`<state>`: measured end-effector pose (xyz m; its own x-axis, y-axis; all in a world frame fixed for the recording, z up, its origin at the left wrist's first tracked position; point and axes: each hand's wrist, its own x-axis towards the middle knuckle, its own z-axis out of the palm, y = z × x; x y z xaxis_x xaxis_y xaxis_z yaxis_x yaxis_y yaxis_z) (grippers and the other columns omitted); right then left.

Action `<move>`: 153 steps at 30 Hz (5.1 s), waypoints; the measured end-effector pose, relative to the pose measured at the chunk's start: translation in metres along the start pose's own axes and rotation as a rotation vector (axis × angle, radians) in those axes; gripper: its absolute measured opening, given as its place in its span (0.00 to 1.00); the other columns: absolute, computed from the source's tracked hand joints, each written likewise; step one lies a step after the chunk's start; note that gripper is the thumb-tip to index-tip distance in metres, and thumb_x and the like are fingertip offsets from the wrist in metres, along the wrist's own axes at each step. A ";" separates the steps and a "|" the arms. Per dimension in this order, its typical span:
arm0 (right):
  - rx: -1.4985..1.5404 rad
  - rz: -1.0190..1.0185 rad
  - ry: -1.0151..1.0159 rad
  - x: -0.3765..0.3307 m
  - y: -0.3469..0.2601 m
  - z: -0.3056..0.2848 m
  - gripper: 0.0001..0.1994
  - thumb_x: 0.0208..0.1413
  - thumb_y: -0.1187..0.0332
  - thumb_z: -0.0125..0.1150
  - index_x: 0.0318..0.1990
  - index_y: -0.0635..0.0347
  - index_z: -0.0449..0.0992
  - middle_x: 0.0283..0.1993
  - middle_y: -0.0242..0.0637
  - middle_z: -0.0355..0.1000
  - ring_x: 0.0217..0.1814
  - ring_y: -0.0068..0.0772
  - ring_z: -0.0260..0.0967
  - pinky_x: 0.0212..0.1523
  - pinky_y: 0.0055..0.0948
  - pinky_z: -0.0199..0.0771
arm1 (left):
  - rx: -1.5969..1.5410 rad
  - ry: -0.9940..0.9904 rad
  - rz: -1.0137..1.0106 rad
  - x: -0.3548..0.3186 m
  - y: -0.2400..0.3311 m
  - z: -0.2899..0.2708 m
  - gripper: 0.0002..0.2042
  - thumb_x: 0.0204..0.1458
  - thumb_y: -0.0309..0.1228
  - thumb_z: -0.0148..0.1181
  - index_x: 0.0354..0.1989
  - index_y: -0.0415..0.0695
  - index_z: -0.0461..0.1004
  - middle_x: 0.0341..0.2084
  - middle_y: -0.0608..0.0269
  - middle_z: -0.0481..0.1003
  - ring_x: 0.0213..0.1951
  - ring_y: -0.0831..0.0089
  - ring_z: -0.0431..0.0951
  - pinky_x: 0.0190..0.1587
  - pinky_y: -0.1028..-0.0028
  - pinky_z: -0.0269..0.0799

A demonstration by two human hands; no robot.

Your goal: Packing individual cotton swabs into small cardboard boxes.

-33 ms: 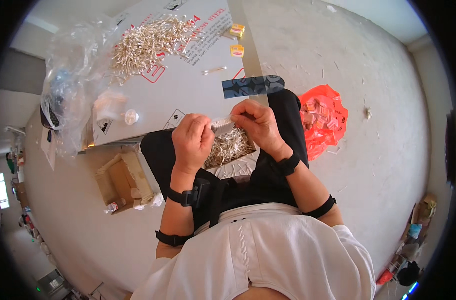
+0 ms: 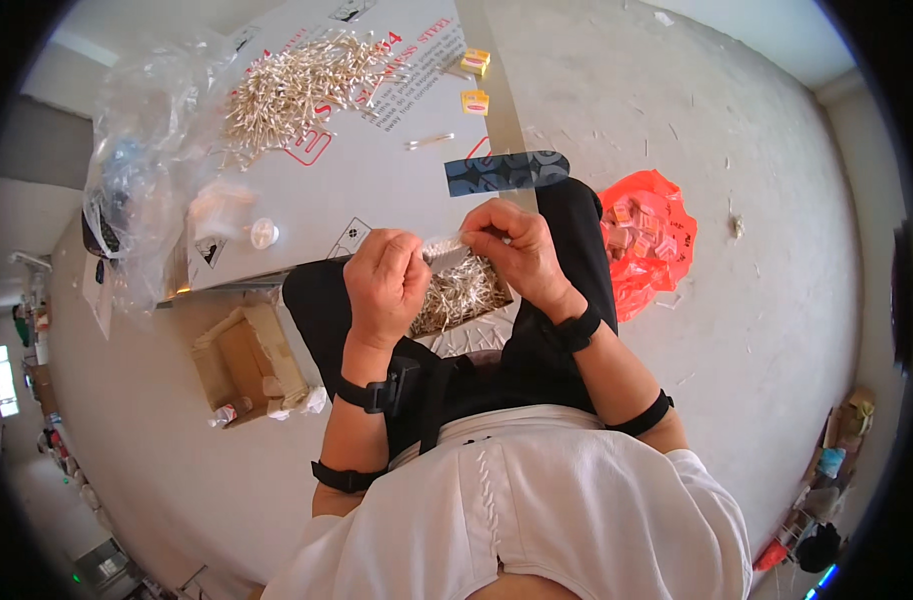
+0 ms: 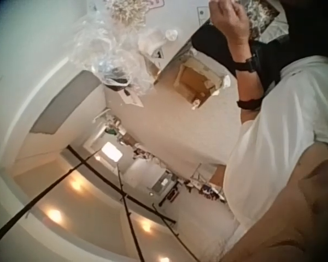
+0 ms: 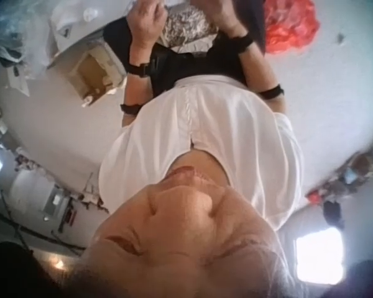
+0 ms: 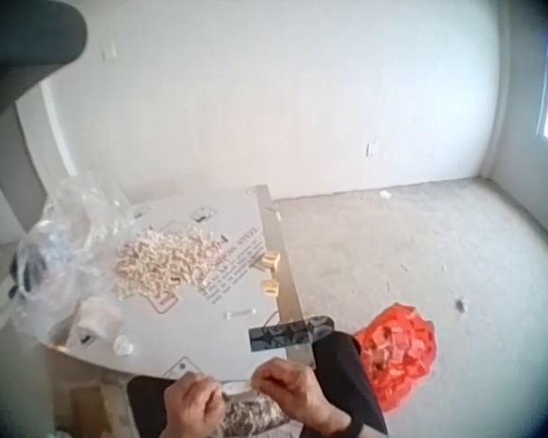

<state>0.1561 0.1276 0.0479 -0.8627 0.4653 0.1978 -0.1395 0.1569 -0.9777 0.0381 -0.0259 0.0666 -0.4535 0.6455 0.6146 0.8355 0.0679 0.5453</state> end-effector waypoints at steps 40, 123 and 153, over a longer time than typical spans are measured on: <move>0.388 -0.058 0.071 -0.017 -0.046 0.031 0.09 0.52 0.83 0.61 0.41 0.63 0.75 0.44 0.32 0.72 0.45 0.19 0.69 0.44 0.20 0.73 | -0.588 0.100 -0.325 0.002 0.030 -0.001 0.17 0.39 0.06 0.56 0.37 0.36 0.75 0.40 0.57 0.78 0.49 0.65 0.77 0.51 0.71 0.72; 0.577 0.141 0.161 -0.009 -0.025 0.017 0.01 0.61 0.78 0.54 0.37 0.67 0.69 0.42 0.43 0.75 0.29 0.20 0.72 0.30 0.19 0.77 | -0.378 -0.008 -0.294 0.019 0.024 -0.003 0.05 0.49 0.17 0.60 0.35 0.37 0.76 0.34 0.61 0.78 0.36 0.74 0.77 0.39 0.76 0.72; -0.380 -0.433 0.070 0.007 -0.022 -0.024 0.05 0.41 0.81 0.63 0.27 0.62 0.75 0.29 0.31 0.72 0.31 0.31 0.65 0.33 0.27 0.67 | 0.094 -0.088 0.072 0.018 0.026 -0.006 0.09 0.41 0.15 0.56 0.29 0.40 0.64 0.26 0.56 0.67 0.27 0.57 0.71 0.27 0.64 0.68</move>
<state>0.1651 0.1479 0.0722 -0.7302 0.3434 0.5907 -0.2772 0.6413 -0.7155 0.0501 -0.0176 0.0953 -0.3656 0.7149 0.5960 0.8924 0.0873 0.4427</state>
